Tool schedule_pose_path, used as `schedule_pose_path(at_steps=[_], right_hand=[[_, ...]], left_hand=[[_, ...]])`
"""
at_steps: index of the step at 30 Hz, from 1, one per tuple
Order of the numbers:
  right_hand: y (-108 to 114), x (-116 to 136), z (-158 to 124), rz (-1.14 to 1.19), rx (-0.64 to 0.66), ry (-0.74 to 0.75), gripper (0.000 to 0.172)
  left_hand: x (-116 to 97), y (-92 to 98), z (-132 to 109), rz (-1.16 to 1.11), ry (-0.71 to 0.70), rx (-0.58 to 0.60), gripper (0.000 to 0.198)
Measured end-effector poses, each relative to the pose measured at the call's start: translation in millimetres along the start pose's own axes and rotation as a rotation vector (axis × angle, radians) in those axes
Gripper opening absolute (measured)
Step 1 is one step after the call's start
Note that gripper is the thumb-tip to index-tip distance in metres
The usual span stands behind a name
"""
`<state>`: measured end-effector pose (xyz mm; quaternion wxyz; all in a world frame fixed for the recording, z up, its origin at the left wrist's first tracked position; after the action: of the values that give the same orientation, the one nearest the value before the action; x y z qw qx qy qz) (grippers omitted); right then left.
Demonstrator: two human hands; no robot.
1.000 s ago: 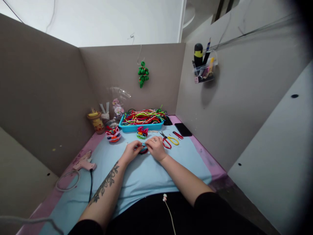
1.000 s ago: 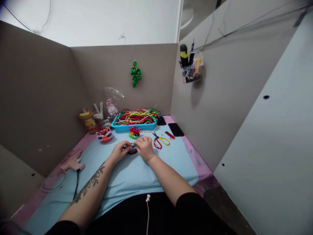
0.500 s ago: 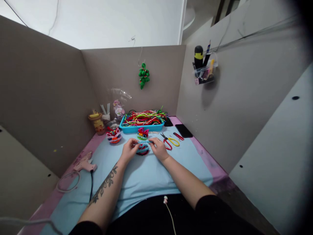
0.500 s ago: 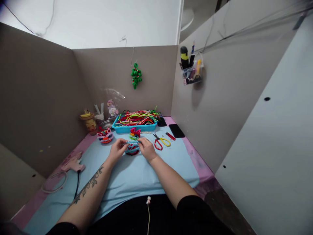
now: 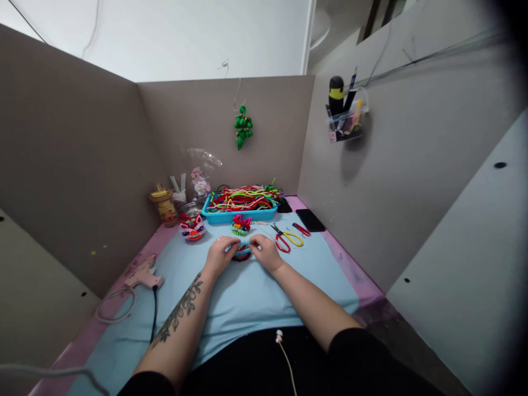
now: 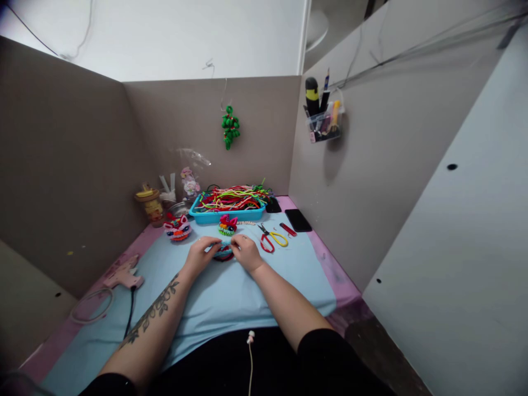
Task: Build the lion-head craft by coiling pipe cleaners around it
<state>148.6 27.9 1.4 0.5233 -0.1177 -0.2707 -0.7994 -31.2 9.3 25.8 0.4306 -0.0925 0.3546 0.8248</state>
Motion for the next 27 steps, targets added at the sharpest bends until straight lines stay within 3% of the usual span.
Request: schedule_pose_path(at_steps=[18,22,27], right_hand=[[3.1,2.0,3.0,0.007,0.033,-0.038,0.002],[0.1,6.6,2.2,0.07,0.074,-0.077,0.014],[6.1,1.2,4.5,0.039,-0.008,-0.099,0.011]], left_hand=[[0.6,3.0,2.8,-0.01,0.031,0.017,0.017],[0.5,-1.5,1.1,-0.025,0.057,0.047,0.019],[7.2,3.1,2.8,-0.093,0.144,-0.039,0.023]])
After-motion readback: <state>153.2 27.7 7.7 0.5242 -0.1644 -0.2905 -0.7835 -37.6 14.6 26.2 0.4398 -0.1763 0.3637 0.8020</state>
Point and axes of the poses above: each hand's wrist, its own z-axis towards the middle knuckle, its own y-axis out of the back of the hand, x = y × z, the point moved 2 cm from there along z, towards the middle knuckle, and after that the axes turned 7 degrees about -x, right-handed, at the moved point
